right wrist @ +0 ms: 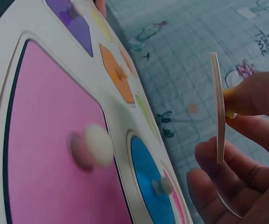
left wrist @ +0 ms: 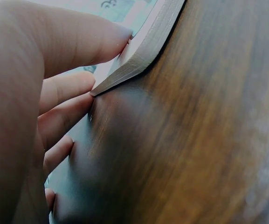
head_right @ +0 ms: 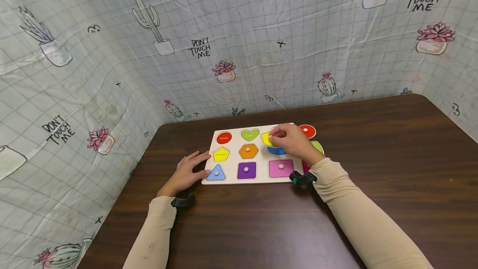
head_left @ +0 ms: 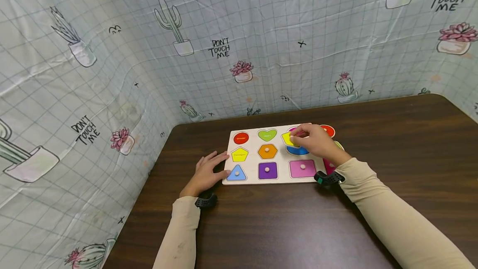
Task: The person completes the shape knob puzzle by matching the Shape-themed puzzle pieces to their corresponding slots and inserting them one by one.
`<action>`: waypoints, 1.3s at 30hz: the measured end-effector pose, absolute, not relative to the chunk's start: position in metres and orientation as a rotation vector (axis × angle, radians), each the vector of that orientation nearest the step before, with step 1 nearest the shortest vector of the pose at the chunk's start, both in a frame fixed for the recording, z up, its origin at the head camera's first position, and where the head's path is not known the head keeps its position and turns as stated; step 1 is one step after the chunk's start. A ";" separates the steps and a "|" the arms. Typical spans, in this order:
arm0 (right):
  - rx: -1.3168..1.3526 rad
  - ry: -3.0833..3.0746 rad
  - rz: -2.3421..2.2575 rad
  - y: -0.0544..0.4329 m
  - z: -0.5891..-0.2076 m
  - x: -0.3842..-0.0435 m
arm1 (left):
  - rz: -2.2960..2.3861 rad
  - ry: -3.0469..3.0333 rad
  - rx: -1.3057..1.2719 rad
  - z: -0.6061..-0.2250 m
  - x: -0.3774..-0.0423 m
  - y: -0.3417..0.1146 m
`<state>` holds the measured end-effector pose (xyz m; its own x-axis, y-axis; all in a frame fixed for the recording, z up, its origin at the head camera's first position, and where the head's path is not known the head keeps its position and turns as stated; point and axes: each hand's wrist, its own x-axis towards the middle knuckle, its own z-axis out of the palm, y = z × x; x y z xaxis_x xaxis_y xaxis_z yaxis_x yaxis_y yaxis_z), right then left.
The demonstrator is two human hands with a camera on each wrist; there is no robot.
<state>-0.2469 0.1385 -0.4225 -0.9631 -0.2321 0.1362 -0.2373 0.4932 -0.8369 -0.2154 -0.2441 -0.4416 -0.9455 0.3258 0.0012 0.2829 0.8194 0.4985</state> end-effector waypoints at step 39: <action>0.434 -2.670 1.481 0.060 -0.424 -0.253 | 0.751 2.938 0.514 -0.444 -0.221 -0.248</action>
<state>-0.2530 0.0597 -0.4242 -0.9588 -0.2156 0.1848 -0.2709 0.4996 -0.8228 -0.2207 -0.2482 -0.4435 -0.9420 0.3352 0.0187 0.3031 0.8251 0.4768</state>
